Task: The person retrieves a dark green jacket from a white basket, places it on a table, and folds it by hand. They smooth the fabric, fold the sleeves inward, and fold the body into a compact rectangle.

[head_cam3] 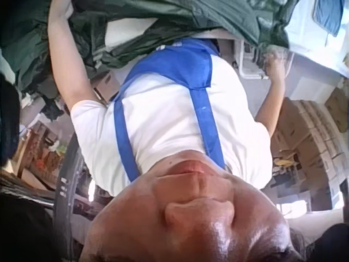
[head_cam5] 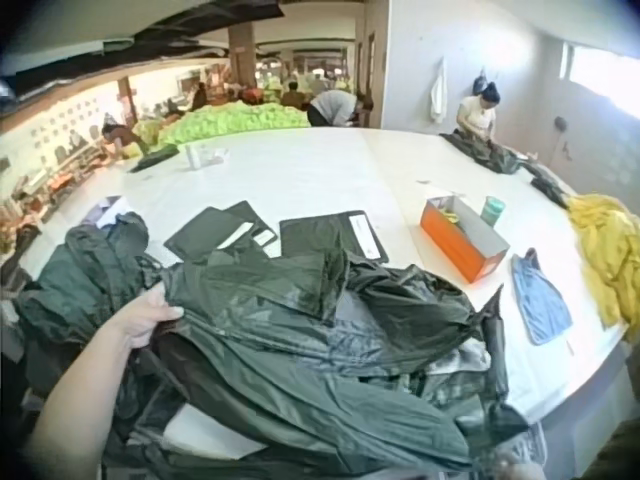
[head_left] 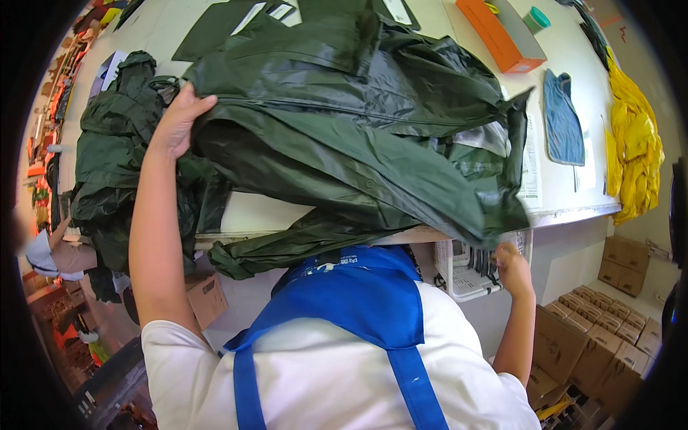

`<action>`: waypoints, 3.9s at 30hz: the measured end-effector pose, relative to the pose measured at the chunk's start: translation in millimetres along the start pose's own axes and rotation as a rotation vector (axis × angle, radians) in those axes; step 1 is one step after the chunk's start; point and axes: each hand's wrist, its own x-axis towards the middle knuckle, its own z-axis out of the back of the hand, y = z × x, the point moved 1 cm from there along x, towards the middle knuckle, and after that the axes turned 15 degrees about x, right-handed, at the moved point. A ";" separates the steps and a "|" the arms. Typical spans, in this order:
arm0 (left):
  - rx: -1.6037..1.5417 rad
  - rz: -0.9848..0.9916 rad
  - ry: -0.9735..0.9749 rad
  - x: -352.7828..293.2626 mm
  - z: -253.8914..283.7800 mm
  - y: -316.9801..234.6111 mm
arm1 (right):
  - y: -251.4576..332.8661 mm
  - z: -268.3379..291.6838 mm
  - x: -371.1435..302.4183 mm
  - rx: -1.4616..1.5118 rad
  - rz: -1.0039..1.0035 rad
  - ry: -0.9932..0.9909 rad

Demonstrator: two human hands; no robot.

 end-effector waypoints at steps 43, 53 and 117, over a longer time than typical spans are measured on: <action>0.619 0.468 -0.251 -38.9 41.3 83.9 | 13.7 -35.3 152.5 0.535 -0.272 0.125; 0.224 0.245 -0.345 -60.6 65.9 68.9 | 31.2 -78.1 127.2 0.603 -0.431 -0.223; 1.082 -0.262 0.501 17.3 -216.9 -24.0 | -15.8 -12.7 148.2 0.265 -0.543 -0.252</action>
